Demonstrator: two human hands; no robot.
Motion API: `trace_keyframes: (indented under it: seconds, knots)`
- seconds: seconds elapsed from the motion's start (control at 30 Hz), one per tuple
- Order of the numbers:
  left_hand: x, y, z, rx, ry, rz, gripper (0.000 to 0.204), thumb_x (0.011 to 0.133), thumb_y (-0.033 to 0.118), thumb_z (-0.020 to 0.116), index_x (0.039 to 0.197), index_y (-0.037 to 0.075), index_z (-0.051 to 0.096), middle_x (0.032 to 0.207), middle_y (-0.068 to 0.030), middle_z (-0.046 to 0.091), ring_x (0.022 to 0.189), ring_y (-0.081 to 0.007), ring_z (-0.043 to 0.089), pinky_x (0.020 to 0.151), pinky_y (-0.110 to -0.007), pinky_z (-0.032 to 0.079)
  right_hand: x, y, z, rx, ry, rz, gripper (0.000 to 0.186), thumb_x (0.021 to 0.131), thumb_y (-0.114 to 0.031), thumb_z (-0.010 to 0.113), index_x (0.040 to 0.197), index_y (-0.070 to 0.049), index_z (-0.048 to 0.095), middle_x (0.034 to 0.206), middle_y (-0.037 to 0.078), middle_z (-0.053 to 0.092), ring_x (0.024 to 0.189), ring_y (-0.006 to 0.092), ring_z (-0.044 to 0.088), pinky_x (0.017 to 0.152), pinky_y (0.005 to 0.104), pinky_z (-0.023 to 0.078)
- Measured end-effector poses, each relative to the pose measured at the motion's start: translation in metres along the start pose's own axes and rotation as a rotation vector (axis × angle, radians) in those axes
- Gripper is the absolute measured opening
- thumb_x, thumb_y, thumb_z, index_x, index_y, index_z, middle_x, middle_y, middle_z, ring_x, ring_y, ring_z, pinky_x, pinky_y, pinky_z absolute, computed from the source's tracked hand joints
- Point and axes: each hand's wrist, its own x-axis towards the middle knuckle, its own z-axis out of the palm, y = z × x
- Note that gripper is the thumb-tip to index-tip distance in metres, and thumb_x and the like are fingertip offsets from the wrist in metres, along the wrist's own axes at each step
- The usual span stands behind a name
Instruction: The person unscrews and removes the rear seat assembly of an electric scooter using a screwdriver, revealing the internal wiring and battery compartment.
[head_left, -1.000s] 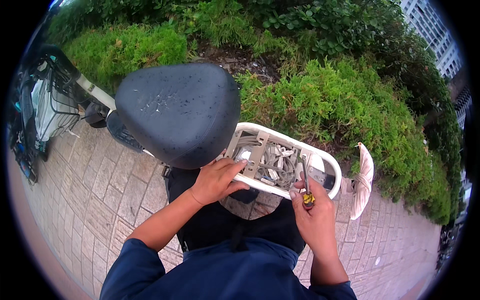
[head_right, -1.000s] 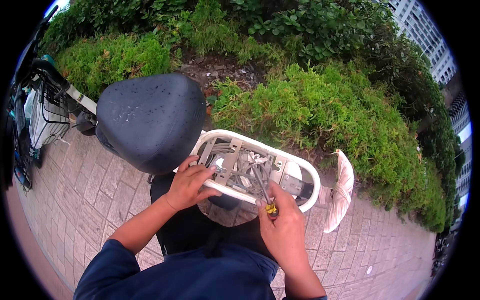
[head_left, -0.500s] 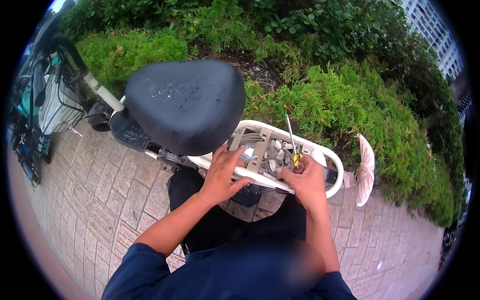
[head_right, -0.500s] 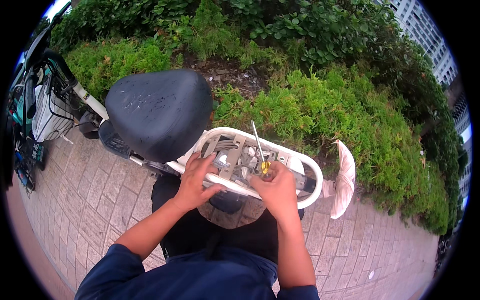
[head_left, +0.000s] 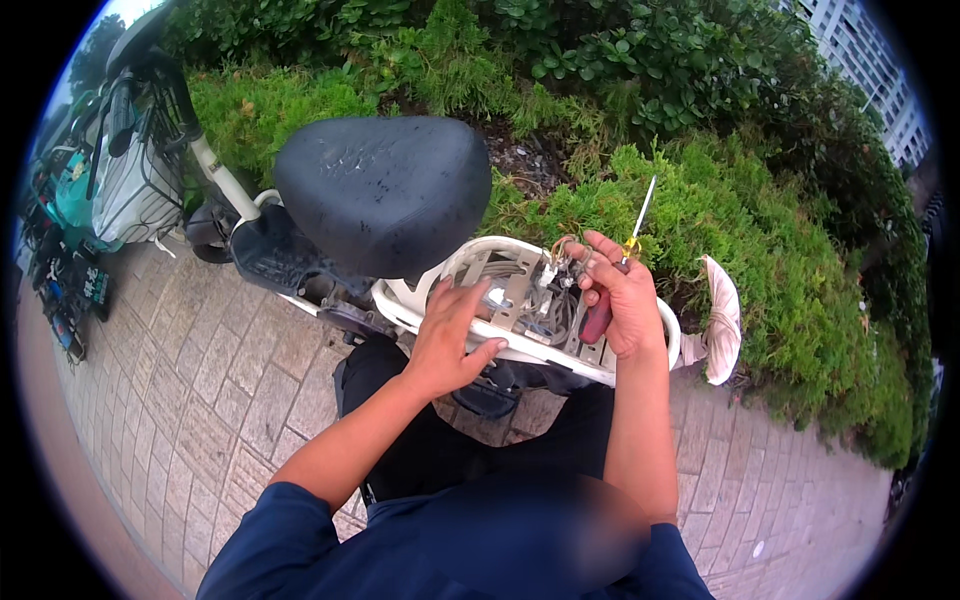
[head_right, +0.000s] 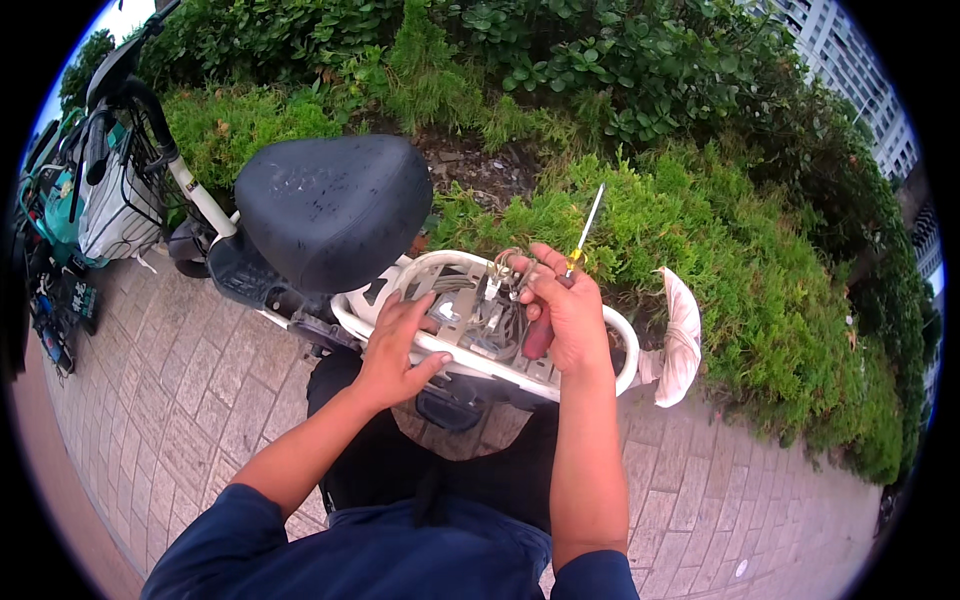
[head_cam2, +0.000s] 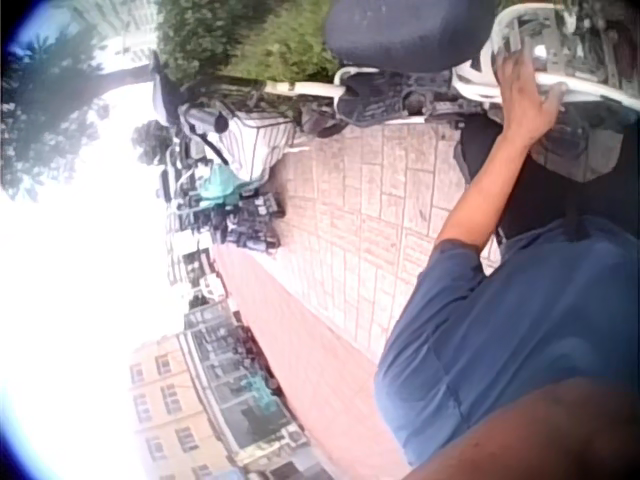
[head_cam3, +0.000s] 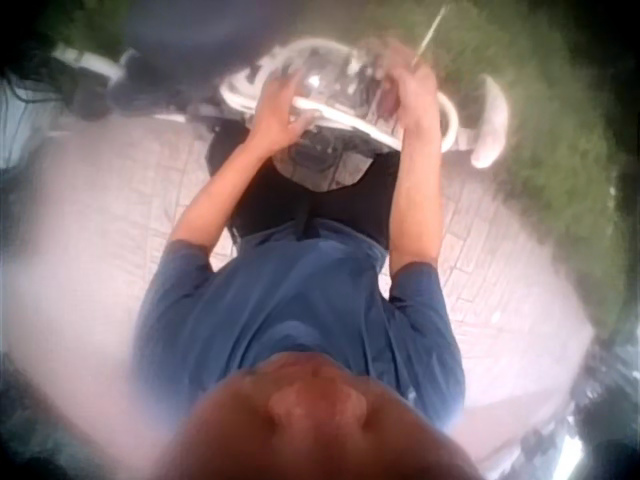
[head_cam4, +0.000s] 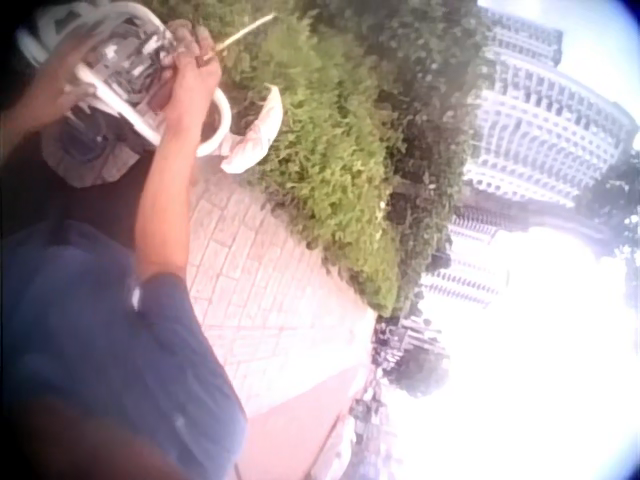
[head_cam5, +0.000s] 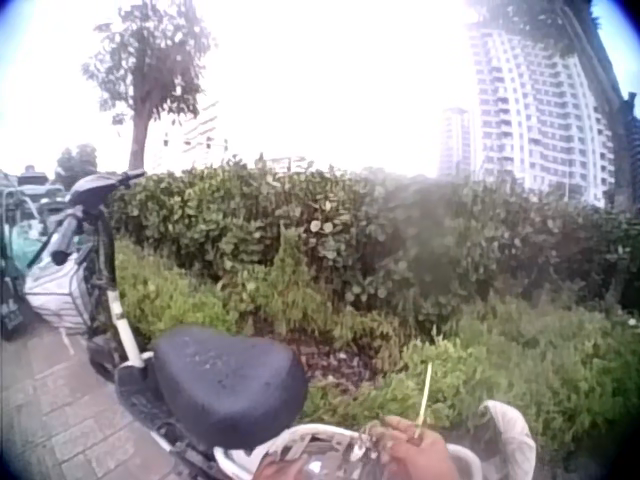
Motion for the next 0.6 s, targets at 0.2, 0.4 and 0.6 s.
trace_keyframes:
  seconds: [0.2,0.4,0.6]
  knots:
    - [0.001,0.001,0.001,0.032,0.008,0.007,0.081,0.088,0.031,0.079,0.155,-0.003,0.048,0.111,-0.0151,0.069,0.119,-0.0372,0.061,0.127,-0.06,0.026,-0.016,0.014,-0.002,-0.582,0.154,-0.193,0.053,0.094,-0.008,0.071,0.14,0.012,0.054,0.115,0.017,0.077,0.077,0.0147,0.068,0.066,0.0275,0.054]
    - [0.0,0.004,0.0,0.041,-0.008,0.008,0.079,0.088,0.028,0.082,0.153,-0.003,0.048,0.119,-0.0185,0.068,0.122,-0.0386,0.06,0.126,-0.06,0.027,-0.019,0.004,0.008,-0.97,0.132,0.056,0.053,0.097,-0.043,0.078,0.103,0.009,0.072,0.08,0.015,0.075,0.062,0.0169,0.072,0.059,0.036,0.055]
    - [-0.002,0.003,0.003,0.05,0.017,0.022,0.08,0.088,0.031,0.08,0.154,-0.001,0.049,0.116,-0.0162,0.068,0.121,-0.0367,0.06,0.127,-0.061,0.026,-0.012,0.008,0.0,-0.748,-0.063,0.144,0.045,0.107,-0.035,0.066,0.113,0.009,0.069,0.084,0.009,0.07,0.064,0.0155,0.07,0.058,0.0316,0.054]
